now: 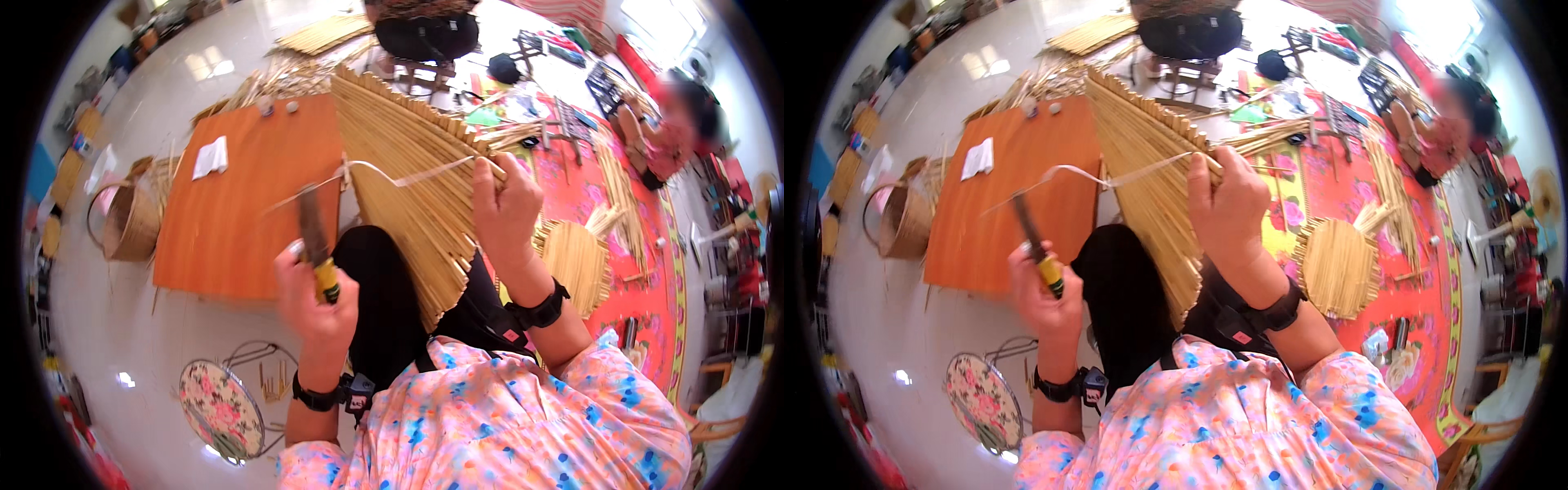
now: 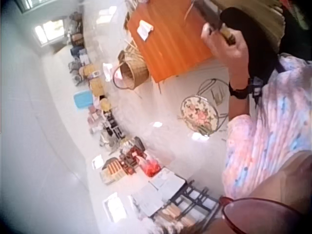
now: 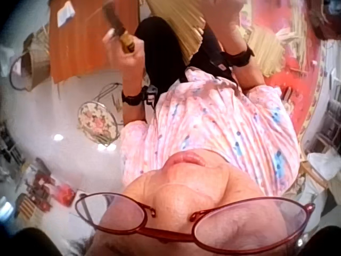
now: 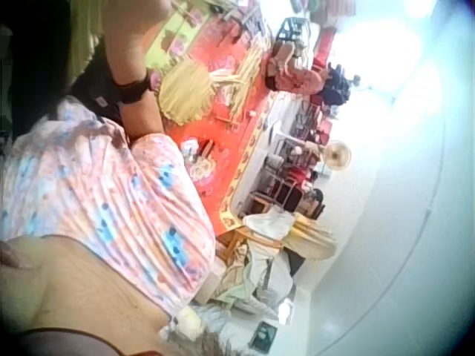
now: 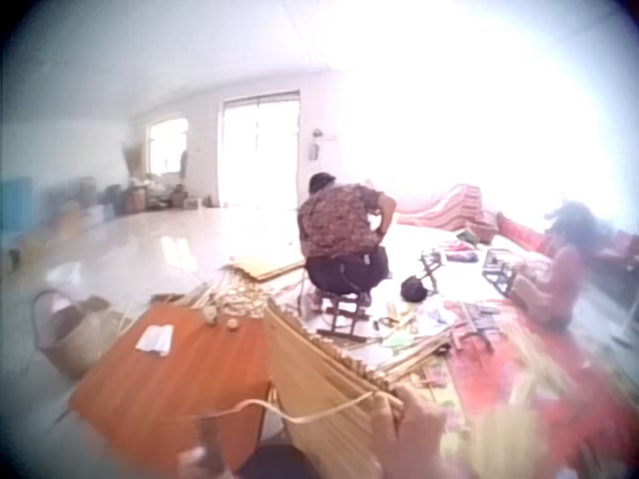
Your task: The person sits on the floor and weaves a flat mat using thin bamboo strips and a white string. They thread the string through the strips, pull it tight, and use pliers to trim excess material. The person lifts and folds the mat to continue the weaving process.
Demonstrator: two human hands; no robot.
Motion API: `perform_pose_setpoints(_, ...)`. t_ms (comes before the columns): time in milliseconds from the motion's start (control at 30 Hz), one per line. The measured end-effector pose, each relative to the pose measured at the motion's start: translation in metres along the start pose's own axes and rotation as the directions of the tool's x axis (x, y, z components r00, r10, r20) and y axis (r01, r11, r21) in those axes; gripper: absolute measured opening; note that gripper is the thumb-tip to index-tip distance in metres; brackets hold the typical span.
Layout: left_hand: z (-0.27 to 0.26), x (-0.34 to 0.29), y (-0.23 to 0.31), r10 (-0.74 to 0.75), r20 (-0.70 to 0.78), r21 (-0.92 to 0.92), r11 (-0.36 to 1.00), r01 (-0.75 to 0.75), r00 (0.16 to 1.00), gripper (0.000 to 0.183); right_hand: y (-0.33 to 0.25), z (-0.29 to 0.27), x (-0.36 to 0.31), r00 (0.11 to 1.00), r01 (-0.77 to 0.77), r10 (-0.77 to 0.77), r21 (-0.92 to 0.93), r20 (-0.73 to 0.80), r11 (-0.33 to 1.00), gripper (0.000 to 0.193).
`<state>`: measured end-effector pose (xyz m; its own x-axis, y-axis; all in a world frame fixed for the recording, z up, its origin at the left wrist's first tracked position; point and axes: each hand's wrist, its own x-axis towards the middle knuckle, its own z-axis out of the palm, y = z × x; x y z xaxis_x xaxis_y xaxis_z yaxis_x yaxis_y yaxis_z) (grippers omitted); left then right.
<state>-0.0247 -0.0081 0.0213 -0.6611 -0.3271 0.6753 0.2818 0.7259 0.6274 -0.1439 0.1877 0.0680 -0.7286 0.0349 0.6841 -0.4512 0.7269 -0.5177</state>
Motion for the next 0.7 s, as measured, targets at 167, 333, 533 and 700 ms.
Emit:
perform_pose_setpoints(167,-0.016,-0.011,-0.008,-0.090,0.120,-0.104,0.989,0.103,0.989,0.023,-0.026,-0.010,0.010,0.911,0.334,-0.358,-0.143,-0.206,0.932,0.023)
perform_pose_setpoints(333,-0.027,-0.008,0.007,-0.106,0.111,-0.183,0.975,0.125,0.988,0.025,-0.069,-0.017,0.013,0.789,0.578,-0.614,0.309,0.025,0.755,0.027)
perform_pose_setpoints(533,-0.041,-0.013,0.014,0.054,0.096,-0.040,0.998,-0.050,0.994,0.031,-0.084,-0.004,0.002,0.707,0.565,-0.688,0.453,0.164,0.689,0.007)
perform_pose_setpoints(700,-0.081,-0.045,-0.003,-0.094,0.106,0.134,0.988,0.080,0.990,0.028,-0.084,-0.010,-0.011,0.755,0.420,-0.532,0.339,0.385,0.842,0.009)
